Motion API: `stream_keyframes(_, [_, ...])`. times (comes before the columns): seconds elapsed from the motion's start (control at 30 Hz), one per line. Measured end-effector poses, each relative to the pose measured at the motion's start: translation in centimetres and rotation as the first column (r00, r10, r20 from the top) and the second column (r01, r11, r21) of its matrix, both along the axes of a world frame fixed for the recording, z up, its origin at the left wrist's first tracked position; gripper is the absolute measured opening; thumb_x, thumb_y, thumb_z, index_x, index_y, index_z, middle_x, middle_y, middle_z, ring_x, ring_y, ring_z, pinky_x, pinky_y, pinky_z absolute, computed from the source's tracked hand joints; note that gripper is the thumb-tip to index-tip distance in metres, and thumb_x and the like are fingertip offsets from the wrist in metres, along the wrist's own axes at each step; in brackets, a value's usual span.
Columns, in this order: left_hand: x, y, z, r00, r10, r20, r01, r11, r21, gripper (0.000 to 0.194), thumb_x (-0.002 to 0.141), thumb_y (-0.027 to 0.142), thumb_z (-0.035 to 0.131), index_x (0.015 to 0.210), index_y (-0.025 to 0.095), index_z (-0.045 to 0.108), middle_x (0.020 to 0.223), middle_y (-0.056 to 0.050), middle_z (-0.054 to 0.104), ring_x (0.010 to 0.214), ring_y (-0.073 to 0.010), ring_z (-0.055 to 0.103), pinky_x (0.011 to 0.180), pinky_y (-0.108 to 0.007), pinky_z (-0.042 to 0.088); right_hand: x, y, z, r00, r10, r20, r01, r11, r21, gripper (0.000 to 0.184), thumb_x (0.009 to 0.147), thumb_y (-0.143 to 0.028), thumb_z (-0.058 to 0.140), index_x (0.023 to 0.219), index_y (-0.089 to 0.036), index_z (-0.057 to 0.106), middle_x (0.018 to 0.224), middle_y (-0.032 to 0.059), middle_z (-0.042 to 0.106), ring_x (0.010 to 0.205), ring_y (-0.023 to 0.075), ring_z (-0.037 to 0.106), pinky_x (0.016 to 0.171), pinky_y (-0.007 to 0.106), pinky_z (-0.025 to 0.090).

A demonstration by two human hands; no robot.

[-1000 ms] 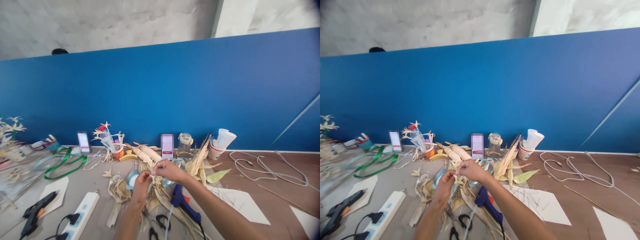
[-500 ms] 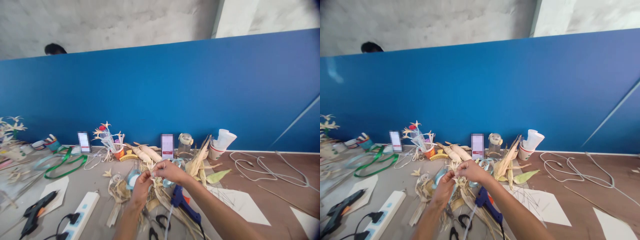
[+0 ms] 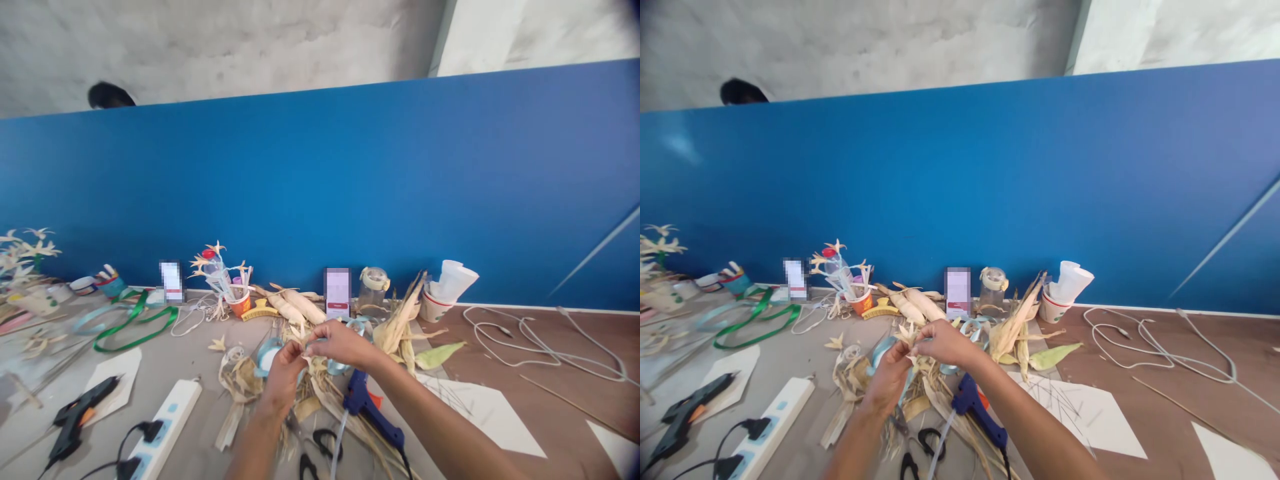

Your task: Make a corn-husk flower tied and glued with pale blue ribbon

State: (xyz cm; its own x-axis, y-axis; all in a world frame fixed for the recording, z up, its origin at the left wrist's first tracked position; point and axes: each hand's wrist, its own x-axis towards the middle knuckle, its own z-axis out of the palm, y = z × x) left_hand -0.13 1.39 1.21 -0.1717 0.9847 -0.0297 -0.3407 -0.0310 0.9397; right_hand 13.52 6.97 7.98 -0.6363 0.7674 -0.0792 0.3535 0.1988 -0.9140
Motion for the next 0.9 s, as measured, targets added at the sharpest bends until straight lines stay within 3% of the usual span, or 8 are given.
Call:
stream_keyframes(0.17, [0.1, 0.3, -0.5, 0.987, 0.093, -0.132, -0.098, 0.995, -0.028, 0.029, 0.054, 0.035, 0.075, 0.059, 0.017, 0.053, 0.054, 0.005, 0.049, 0.054, -0.0104, 0.042, 0.057, -0.024, 0.034, -0.6, 0.3, -0.4, 0.989, -0.062, 0.131, 0.052, 0.996, 0.077, 0.015, 0.062, -0.026, 0.064, 0.069, -0.016, 0.072, 0.057, -0.0021, 0.062, 0.056, 0.0116, 0.05, 0.052, 0.02, 0.033])
stream_keyframes(0.37, [0.1, 0.3, -1.5, 0.975, 0.107, -0.192, -0.108, 0.994, 0.006, 0.022, 0.06, 0.035, 0.071, 0.066, 0.017, 0.059, 0.061, 0.002, 0.056, 0.06, -0.0132, 0.048, 0.062, -0.026, 0.037, -1.5, 0.4, -0.7, 0.942, -0.16, 0.295, 0.111, 0.978, 0.177, 0.014, 0.063, -0.025, 0.063, 0.067, -0.015, 0.072, 0.065, 0.0037, 0.068, 0.063, 0.0158, 0.057, 0.054, 0.022, 0.036])
stream_keyframes(0.47, [-0.3, 0.1, -1.1, 0.988, 0.04, -0.151, -0.039, 0.999, 0.012, 0.022, 0.059, 0.032, 0.073, 0.07, 0.017, 0.062, 0.066, 0.0, 0.06, 0.066, -0.0152, 0.051, 0.067, -0.028, 0.039, -1.2, 0.6, -0.8, 0.956, -0.147, 0.254, 0.106, 0.98, 0.167, 0.015, 0.064, -0.025, 0.061, 0.065, -0.014, 0.071, 0.064, 0.0023, 0.067, 0.062, 0.0146, 0.056, 0.055, 0.021, 0.037])
stream_keyframes(0.63, [-1.1, -0.3, 0.1, 0.994, -0.11, -0.005, 0.11, 0.994, 0.008, 0.026, 0.066, 0.039, 0.068, 0.078, 0.016, 0.067, 0.076, -0.004, 0.063, 0.076, -0.018, 0.054, 0.077, -0.032, 0.039, -0.1, 0.6, -0.3, 0.998, -0.005, 0.065, 0.002, 0.999, 0.046, 0.016, 0.065, -0.023, 0.059, 0.069, -0.015, 0.072, 0.061, -0.0018, 0.065, 0.061, 0.0128, 0.055, 0.056, 0.02, 0.037])
stream_keyframes(0.9, [-1.3, -0.3, 0.6, 0.989, -0.145, -0.032, 0.143, 0.988, -0.054, 0.02, 0.061, 0.033, 0.073, 0.067, 0.016, 0.067, 0.064, -0.002, 0.062, 0.066, -0.0159, 0.053, 0.073, -0.03, 0.039, 0.1, 0.2, -0.4, 0.992, 0.071, 0.1, -0.075, 0.997, 0.036, 0.016, 0.066, -0.023, 0.059, 0.068, -0.017, 0.074, 0.062, -0.0007, 0.068, 0.063, 0.0152, 0.058, 0.059, 0.022, 0.04])
